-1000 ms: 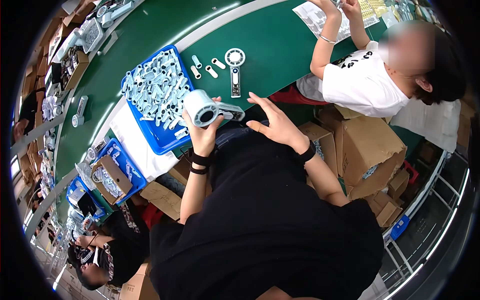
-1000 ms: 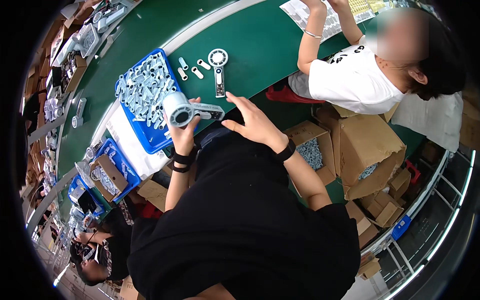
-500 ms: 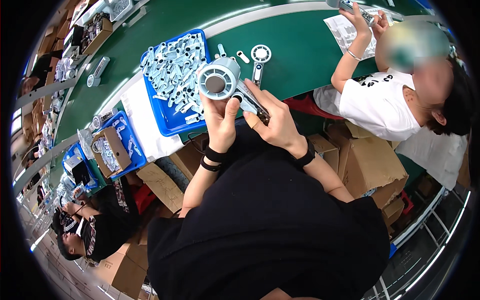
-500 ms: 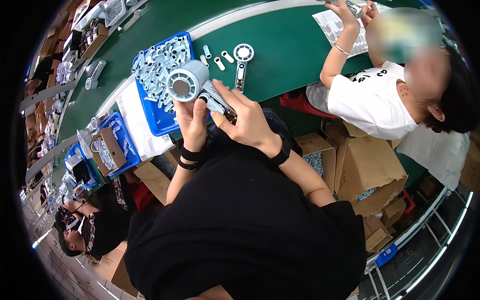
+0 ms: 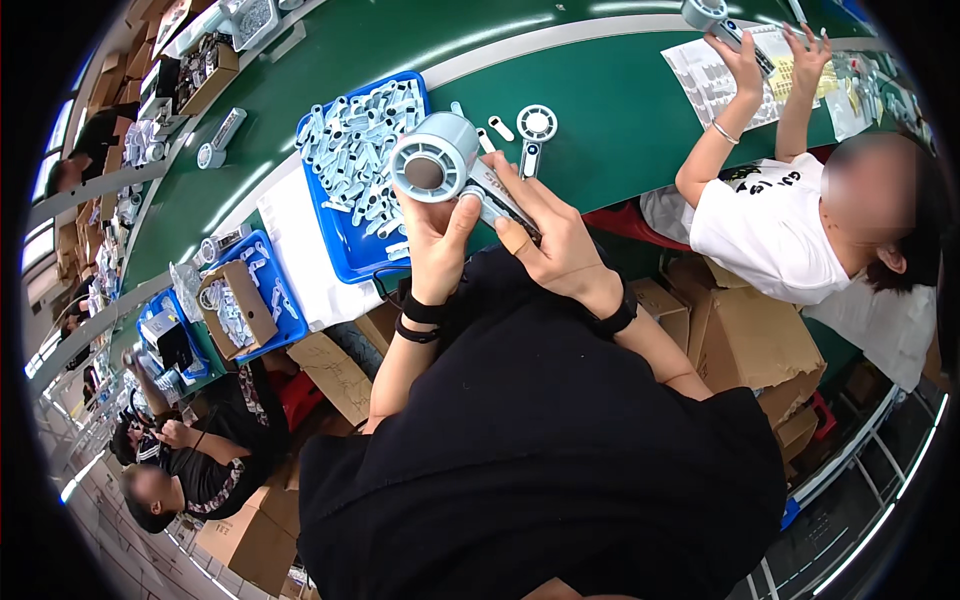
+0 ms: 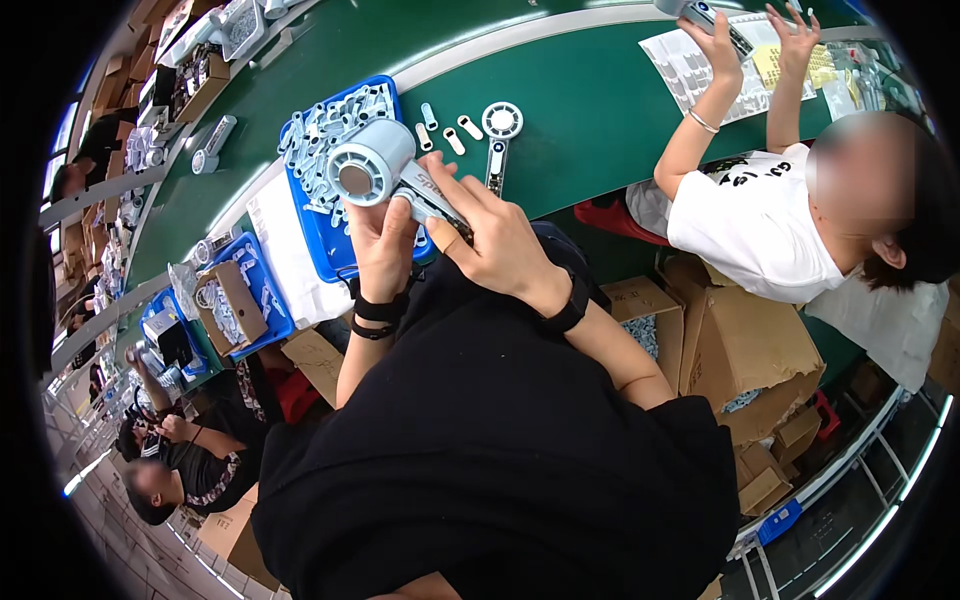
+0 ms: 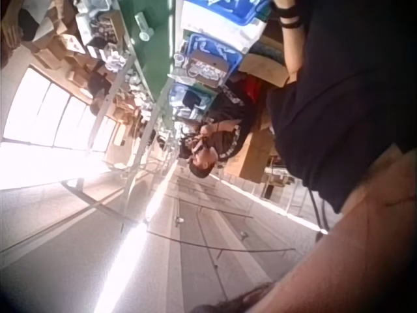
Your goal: Assembling plastic hair dryer components at a production line station.
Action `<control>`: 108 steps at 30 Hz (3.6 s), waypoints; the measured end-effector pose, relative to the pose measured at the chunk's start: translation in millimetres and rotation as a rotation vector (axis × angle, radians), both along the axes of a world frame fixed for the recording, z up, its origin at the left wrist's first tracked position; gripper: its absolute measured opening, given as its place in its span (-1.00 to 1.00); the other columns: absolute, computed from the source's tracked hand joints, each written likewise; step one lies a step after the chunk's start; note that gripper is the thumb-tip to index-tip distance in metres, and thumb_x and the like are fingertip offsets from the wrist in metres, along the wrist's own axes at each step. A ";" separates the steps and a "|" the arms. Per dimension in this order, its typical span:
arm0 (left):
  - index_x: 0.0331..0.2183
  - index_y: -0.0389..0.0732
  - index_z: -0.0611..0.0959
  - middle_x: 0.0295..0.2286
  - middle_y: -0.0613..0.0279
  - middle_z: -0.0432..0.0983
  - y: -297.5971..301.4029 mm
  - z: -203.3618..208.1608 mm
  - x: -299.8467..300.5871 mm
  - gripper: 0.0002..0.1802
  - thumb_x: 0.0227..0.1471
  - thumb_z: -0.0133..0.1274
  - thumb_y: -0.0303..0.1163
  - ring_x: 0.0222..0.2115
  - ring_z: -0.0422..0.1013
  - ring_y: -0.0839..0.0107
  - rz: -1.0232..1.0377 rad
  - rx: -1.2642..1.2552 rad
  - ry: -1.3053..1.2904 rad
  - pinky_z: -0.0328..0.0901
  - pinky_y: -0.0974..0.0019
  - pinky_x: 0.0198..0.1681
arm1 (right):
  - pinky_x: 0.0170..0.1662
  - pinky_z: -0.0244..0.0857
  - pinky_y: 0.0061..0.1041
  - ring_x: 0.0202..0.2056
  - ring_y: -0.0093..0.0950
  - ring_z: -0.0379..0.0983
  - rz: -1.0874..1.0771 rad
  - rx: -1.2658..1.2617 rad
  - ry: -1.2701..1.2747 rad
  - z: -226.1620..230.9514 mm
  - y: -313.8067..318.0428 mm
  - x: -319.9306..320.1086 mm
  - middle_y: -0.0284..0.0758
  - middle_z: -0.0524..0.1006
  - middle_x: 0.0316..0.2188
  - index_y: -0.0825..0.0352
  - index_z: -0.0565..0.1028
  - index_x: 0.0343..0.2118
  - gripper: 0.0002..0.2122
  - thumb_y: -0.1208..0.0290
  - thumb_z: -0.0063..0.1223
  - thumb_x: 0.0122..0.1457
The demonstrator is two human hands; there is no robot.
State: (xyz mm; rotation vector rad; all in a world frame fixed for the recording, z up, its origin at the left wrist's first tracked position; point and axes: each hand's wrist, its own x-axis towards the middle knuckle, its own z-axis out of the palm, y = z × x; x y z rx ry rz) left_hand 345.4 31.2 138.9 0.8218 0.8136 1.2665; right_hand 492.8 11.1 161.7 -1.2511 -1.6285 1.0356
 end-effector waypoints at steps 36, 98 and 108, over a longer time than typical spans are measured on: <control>-0.06 -0.26 0.33 -0.31 0.00 0.41 -24.5 -13.9 -6.1 -0.35 -0.29 0.14 -0.49 -0.32 0.38 0.03 -0.819 0.332 0.841 0.30 0.19 -0.25 | -0.12 0.17 -0.42 -0.24 -0.35 0.30 0.547 0.138 -0.557 -27.6 -21.3 61.1 -0.24 0.39 -0.32 0.41 0.32 -0.04 -0.42 0.23 0.19 -0.15; 0.04 -0.26 0.14 -0.01 0.06 0.15 -39.4 -15.9 30.4 -0.44 0.03 -0.05 -0.40 0.03 0.13 0.27 -0.248 -0.044 0.113 0.04 0.31 0.06 | -0.09 0.22 -0.48 -0.18 -0.49 0.35 0.027 -0.523 0.547 -23.8 9.0 12.7 -0.20 0.41 -0.20 0.45 0.20 -0.10 -0.59 0.42 0.06 0.04; 0.10 -0.19 0.00 -0.03 0.09 0.18 -17.4 -14.8 -1.5 -0.25 -0.05 0.03 -0.48 0.00 0.18 0.28 -0.138 -0.008 0.738 0.10 0.25 0.05 | -0.10 0.27 -0.46 -0.18 -0.44 0.38 0.102 -0.749 0.411 -16.8 10.1 19.3 -0.18 0.41 -0.20 0.46 0.20 -0.05 -0.59 0.54 0.01 0.02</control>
